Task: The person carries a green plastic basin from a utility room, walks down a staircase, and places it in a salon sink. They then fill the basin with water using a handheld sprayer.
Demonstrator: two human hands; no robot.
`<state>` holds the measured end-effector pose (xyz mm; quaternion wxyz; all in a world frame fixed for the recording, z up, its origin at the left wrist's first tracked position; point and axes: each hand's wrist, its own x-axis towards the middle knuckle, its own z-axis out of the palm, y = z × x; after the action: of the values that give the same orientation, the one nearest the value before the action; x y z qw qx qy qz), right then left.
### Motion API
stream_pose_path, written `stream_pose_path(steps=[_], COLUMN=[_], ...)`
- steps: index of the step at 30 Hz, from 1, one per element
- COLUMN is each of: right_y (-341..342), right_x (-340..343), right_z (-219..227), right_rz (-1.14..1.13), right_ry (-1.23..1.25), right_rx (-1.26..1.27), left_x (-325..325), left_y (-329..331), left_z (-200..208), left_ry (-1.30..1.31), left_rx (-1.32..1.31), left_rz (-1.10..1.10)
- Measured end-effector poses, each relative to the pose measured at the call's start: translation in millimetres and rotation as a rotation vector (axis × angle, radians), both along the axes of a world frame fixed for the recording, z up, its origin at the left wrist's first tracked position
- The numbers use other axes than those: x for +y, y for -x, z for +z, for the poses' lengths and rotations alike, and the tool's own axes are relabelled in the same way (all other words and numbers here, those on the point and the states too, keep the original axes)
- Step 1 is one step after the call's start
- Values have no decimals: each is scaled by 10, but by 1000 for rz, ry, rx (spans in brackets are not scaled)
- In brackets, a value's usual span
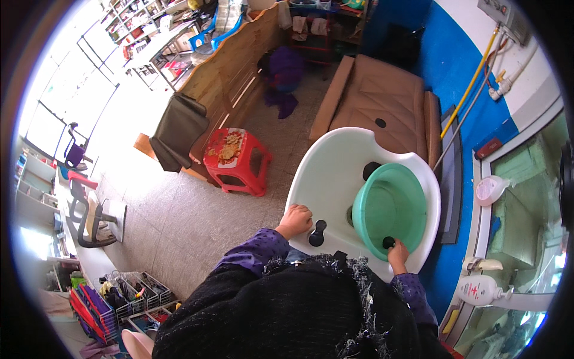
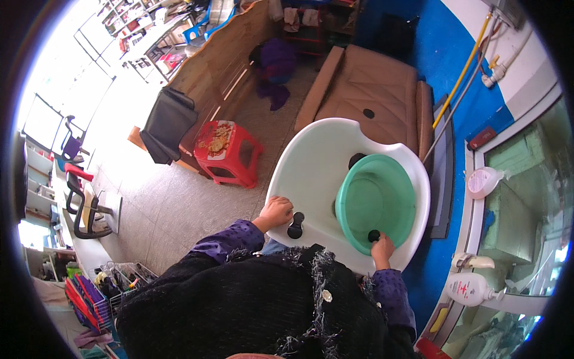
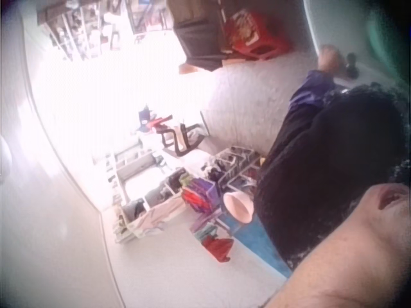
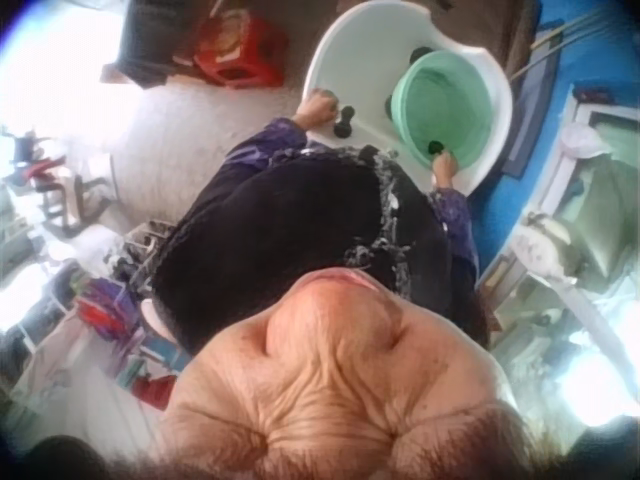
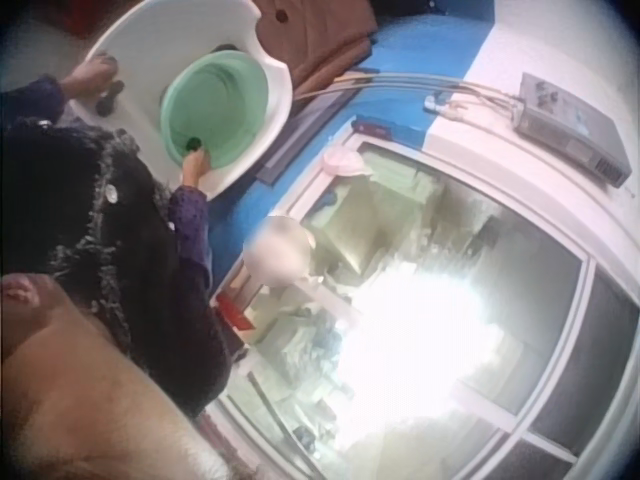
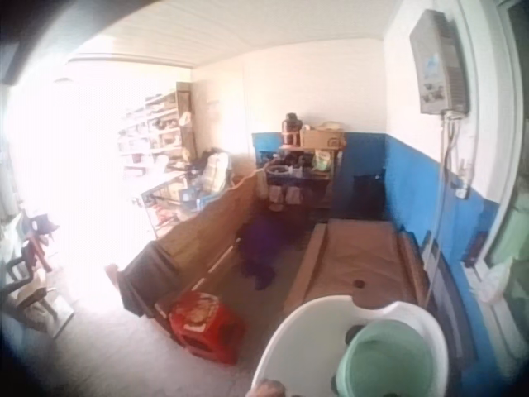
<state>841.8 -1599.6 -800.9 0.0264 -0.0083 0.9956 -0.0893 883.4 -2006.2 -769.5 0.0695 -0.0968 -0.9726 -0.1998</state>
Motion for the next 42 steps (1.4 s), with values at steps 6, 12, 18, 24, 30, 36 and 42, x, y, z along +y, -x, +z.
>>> stream_pose_path(steps=[6, 12, 18, 24, 30, 36, 42], right_y=[58, 73, 99, 196, 305, 495, 597], right_x=[-45, -73, -83, -166, -199, -299, -303], right_z=[3, -4, 70, 135, 156, 242, 286], right_rz=[4, -3, -40, -56, -83, -4, 61], right_ry=[-7, 6, 24, 36, 18, -30, 151], right_rx=[-8, -33, -55, -15, -30, -86, -215], left_x=[-34, -47, -20, -42, -43, -75, -96], left_y=[51, 65, 177, 277, 419, 486, 560], left_z=[-5, 12, 35, 86, 118, 176, 166], left_ry=[-11, 1, -45, -13, -47, -28, -11], left_rx=[-3, -70, 11, -30, -3, 35, -54], left_rz=[5, 50, -6, 23, -18, 33, 13])
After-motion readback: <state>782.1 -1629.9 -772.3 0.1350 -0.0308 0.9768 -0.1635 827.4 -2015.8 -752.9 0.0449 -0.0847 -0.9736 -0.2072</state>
